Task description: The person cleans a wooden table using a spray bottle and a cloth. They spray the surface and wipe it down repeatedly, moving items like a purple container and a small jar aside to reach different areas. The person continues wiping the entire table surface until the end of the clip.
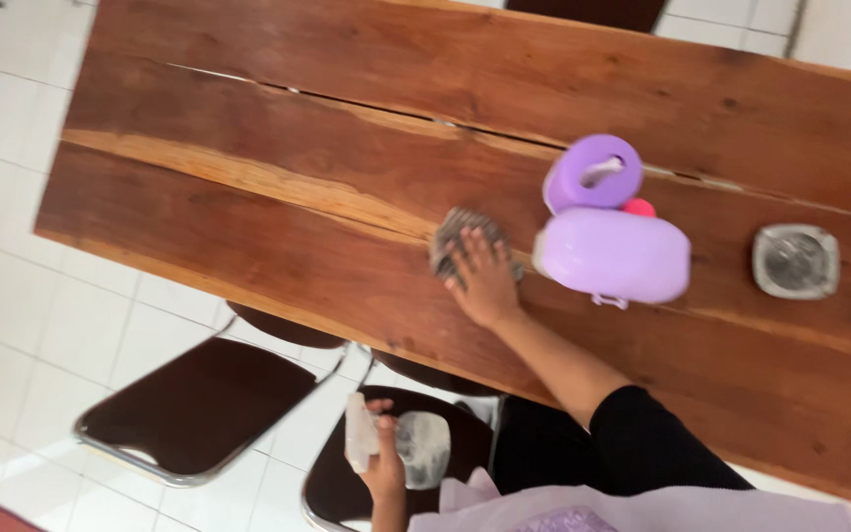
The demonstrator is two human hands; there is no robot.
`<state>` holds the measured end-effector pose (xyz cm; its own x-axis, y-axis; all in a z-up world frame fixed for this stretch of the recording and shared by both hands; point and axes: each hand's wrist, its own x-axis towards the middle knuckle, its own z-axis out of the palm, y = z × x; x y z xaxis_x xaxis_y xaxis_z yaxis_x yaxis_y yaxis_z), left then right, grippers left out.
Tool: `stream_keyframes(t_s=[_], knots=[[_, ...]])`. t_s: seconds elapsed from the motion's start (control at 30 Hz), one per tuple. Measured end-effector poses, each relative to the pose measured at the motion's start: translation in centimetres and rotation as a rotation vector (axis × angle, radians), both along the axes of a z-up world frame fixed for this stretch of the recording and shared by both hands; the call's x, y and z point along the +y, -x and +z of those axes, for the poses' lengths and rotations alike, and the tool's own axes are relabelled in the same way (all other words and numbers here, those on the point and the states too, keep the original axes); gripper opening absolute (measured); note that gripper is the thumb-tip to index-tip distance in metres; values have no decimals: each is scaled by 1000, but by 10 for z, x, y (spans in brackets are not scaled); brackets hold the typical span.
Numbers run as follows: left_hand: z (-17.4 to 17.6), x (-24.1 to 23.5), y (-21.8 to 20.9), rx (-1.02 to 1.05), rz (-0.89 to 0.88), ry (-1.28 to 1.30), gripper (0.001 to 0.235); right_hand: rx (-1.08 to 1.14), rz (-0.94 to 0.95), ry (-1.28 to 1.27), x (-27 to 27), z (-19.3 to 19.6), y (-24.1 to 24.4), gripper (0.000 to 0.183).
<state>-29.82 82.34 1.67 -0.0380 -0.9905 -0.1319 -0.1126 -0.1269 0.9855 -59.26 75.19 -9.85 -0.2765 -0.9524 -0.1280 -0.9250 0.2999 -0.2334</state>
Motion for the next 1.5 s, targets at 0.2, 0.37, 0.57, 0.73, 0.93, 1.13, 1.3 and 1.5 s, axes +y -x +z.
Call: stream_keyframes(t_s=[0.2, 0.37, 0.57, 0.73, 0.93, 1.13, 1.3, 1.5], knots=[[18, 23, 27, 44, -98, 119, 36, -181, 294, 67, 103, 4, -15, 68], [45, 55, 46, 52, -133, 137, 38, -110, 280, 50, 154, 10, 23, 67], [51, 78, 38, 85, -238, 226, 36, -1, 53, -202, 258, 2, 78, 71], [40, 86, 27, 230, -222, 131, 37, 38, -295, -117, 340, -5, 131, 76], [28, 96, 36, 280, -218, 76, 33, -289, -545, -77, 339, 40, 164, 88], [37, 89, 59, 270, -158, 138, 33, -384, -237, 605, 243, 130, 164, 109], [44, 84, 71, 204, -86, 174, 32, -396, -34, 722, 195, 152, 157, 96], [41, 88, 69, 127, 4, 140, 33, -216, -55, 815, 156, 134, 122, 93]])
